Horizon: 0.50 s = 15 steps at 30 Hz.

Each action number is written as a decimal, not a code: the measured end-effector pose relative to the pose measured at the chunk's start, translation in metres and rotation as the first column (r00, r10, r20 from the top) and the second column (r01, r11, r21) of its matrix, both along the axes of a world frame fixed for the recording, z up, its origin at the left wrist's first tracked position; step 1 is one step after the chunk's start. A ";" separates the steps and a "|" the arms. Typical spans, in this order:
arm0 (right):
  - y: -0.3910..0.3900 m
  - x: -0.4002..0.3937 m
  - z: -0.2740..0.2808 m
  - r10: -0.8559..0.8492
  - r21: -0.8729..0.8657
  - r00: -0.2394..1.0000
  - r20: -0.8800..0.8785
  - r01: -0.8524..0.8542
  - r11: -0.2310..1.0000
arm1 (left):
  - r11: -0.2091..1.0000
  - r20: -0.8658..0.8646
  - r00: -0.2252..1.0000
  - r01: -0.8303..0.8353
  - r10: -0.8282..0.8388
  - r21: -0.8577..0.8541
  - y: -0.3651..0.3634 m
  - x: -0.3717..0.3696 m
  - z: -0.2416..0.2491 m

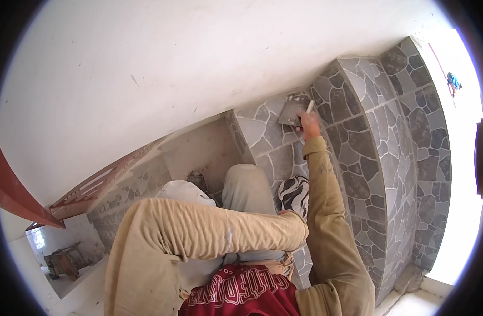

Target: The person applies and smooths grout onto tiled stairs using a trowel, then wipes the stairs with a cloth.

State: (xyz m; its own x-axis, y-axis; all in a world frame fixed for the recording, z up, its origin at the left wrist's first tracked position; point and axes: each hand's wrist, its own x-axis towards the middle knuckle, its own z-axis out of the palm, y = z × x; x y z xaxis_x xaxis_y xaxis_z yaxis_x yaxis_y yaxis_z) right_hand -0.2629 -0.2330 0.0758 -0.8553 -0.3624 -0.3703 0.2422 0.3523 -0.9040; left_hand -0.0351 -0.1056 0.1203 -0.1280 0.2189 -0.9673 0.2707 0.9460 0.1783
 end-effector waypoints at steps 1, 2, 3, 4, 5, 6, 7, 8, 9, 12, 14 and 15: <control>-0.001 -0.005 -0.004 -0.110 -0.075 0.994 -0.005 0.109 0.991 | 1.000 -0.011 1.000 0.001 -0.001 0.024 0.002 -0.005 0.010; 0.004 -0.005 -0.010 -0.226 -0.148 0.974 0.003 0.224 0.963 | 0.999 -0.017 1.000 0.010 -0.009 0.050 -0.003 0.001 0.012; 0.007 -0.001 -0.016 -0.241 -0.148 0.971 0.006 0.239 0.960 | 0.997 -0.025 0.999 0.025 -0.023 0.070 -0.006 0.003 0.017; 0.005 0.004 -0.024 -0.196 -0.124 0.981 0.000 0.194 0.973 | 0.995 -0.037 0.999 0.041 -0.038 0.086 -0.005 0.007 0.021; 0.002 0.011 -0.033 -0.149 -0.102 0.989 -0.005 0.148 0.984 | 0.993 -0.050 0.997 0.056 -0.052 0.101 -0.005 0.006 0.026; 0.005 0.020 -0.052 -0.088 -0.209 0.996 0.013 0.089 0.974 | 0.991 -0.060 0.996 0.071 -0.065 0.116 -0.009 0.013 0.029; 0.000 0.030 -0.033 -0.101 -0.211 0.995 0.016 0.102 0.972 | 0.987 -0.068 0.995 0.085 -0.077 0.136 -0.019 0.019 0.030; -0.002 0.036 -0.011 0.005 -0.097 0.996 0.091 0.003 0.995 | 0.982 -0.077 0.993 0.098 -0.087 0.158 -0.022 0.021 0.036; -0.003 0.041 0.005 0.106 0.007 0.978 0.177 -0.109 0.994 | 0.978 -0.086 0.992 0.108 -0.094 0.180 -0.022 0.020 0.043; -0.003 0.016 -0.010 -0.237 -0.183 0.955 0.178 0.269 0.946 | 0.962 -0.100 0.990 0.120 -0.098 0.244 -0.035 0.016 0.051; -0.008 0.012 -0.015 -0.268 -0.214 0.948 0.169 0.301 0.929 | 0.951 -0.111 0.987 0.142 -0.115 0.275 -0.036 0.018 0.063; -0.010 0.009 -0.017 -0.292 -0.242 0.944 0.151 0.322 0.915 | 0.944 -0.120 0.985 0.155 -0.125 0.291 -0.037 0.021 0.066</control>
State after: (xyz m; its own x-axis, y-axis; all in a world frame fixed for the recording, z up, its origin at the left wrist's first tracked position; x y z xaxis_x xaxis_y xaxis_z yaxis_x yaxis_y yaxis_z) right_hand -0.2534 -0.2432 0.0583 -0.8994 -0.1843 -0.3964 0.4030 0.0015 -0.9152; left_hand -0.0139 -0.1429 0.1861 -0.1669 0.5176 -0.8392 0.4271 0.8051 0.4116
